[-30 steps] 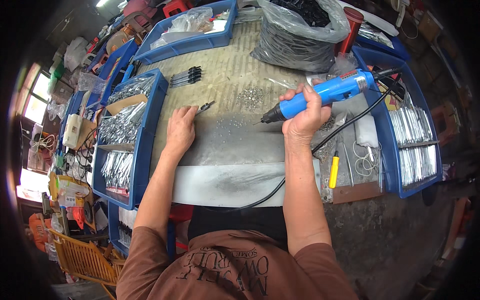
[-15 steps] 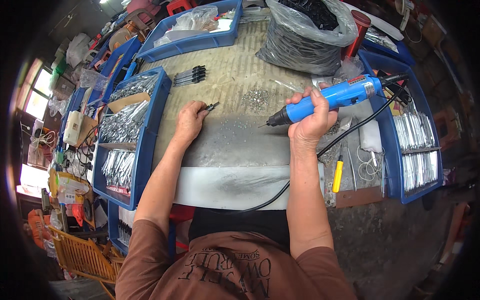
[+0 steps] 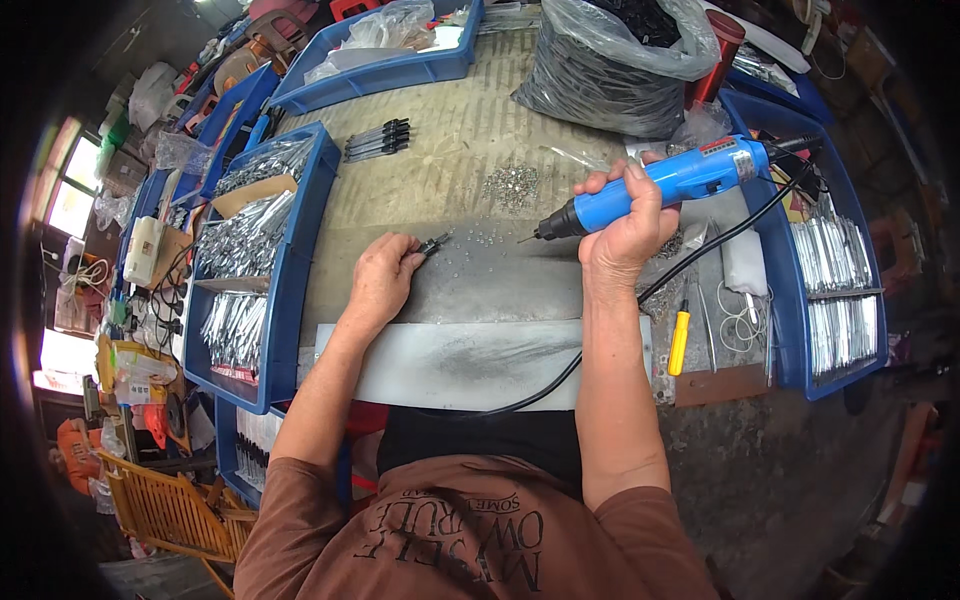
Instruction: The person assembles small metal components by attaching pieces together using an electric screwdriver, then places the completed parts into a storage tray by hand.
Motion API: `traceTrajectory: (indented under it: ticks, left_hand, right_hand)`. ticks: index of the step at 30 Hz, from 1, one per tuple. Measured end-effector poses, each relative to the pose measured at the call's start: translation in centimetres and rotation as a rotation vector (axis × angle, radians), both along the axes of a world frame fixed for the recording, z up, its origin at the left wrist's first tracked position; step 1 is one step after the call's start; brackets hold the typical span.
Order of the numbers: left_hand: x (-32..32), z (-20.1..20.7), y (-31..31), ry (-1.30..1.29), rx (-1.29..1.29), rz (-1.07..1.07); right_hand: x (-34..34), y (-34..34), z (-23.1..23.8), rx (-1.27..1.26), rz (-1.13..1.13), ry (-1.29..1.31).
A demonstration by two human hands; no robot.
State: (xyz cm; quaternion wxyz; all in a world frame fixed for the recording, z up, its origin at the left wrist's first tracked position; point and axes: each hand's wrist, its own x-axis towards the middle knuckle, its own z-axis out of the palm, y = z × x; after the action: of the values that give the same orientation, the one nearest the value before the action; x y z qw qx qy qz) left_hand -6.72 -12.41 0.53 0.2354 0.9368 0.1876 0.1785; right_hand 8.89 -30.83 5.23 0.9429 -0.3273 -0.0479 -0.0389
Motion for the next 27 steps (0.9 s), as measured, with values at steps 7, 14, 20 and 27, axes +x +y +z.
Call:
traceTrajectory:
  ticks: [7, 14, 20, 27]
  left_hand:
    - [-0.04, -0.04, -0.73, 0.005, 0.095, 0.002]
    - [-0.03, -0.04, -0.99, 0.009, 0.096, 0.02]
    - [0.16, -0.23, -0.47, -0.028, 0.012, 0.014]
    - [0.28, -0.12, -0.4, -0.012, -0.026, 0.019]
  right_hand:
    - [0.09, 0.01, -0.16, -0.009, 0.001, -0.011]
    - [0.07, 0.0, -0.11, -0.01, -0.004, -0.004]
    - [0.05, 0.04, -0.15, -0.016, -0.006, -0.005]
    - [0.08, 0.01, -0.13, -0.001, 0.002, -0.011]
